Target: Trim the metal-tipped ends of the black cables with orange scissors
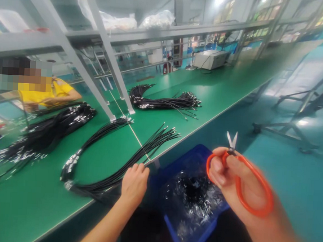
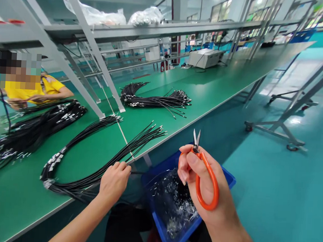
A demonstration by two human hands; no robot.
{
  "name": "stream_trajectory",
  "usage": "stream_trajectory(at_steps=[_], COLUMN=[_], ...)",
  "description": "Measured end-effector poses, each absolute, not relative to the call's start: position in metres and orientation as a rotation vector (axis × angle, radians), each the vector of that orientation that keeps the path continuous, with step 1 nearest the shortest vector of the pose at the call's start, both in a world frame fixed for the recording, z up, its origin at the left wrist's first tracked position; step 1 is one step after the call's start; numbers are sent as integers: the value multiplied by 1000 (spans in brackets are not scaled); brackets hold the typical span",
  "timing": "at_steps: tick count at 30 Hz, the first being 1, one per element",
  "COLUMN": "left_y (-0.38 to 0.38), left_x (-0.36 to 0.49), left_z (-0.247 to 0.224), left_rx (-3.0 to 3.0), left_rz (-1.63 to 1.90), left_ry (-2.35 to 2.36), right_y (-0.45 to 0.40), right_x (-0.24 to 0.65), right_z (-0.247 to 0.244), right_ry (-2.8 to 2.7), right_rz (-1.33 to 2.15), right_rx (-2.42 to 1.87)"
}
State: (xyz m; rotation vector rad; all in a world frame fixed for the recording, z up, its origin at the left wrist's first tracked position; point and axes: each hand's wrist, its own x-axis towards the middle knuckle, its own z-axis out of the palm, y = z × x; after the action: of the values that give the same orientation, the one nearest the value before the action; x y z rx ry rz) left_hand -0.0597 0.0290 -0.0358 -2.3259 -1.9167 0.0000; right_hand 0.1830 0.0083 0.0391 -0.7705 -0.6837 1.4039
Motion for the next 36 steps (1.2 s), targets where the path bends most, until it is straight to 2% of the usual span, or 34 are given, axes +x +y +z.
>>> stream_trajectory(at_steps=[6, 10, 17, 22, 28, 31, 36], left_y=[39, 46, 25, 21, 25, 22, 17], left_x=[-55, -32, 17, 19, 17, 20, 18], left_z=[-4, 22, 49, 38, 18, 15, 13], left_rx=[-2214, -2408, -2897, -2888, -3050, -3025, -3018], left_rz=[-218, -461, -1087, -1563, -1979, -2083, -2044], left_ry=[-2130, -2190, -1771, -1768, -2349, -2414, -2403], right_y=[8, 7, 11, 5, -3, -4, -4], right_x=[181, 174, 170, 162, 138, 136, 137], right_z=[41, 43, 34, 25, 27, 27, 29], right_ry=[-651, -624, -428, -494, -574, -587, -600], right_rz=[1371, 1349, 1129, 1087, 1071, 1086, 1090], right_rx=[-771, -809, -786, -879, -957, -959, -964])
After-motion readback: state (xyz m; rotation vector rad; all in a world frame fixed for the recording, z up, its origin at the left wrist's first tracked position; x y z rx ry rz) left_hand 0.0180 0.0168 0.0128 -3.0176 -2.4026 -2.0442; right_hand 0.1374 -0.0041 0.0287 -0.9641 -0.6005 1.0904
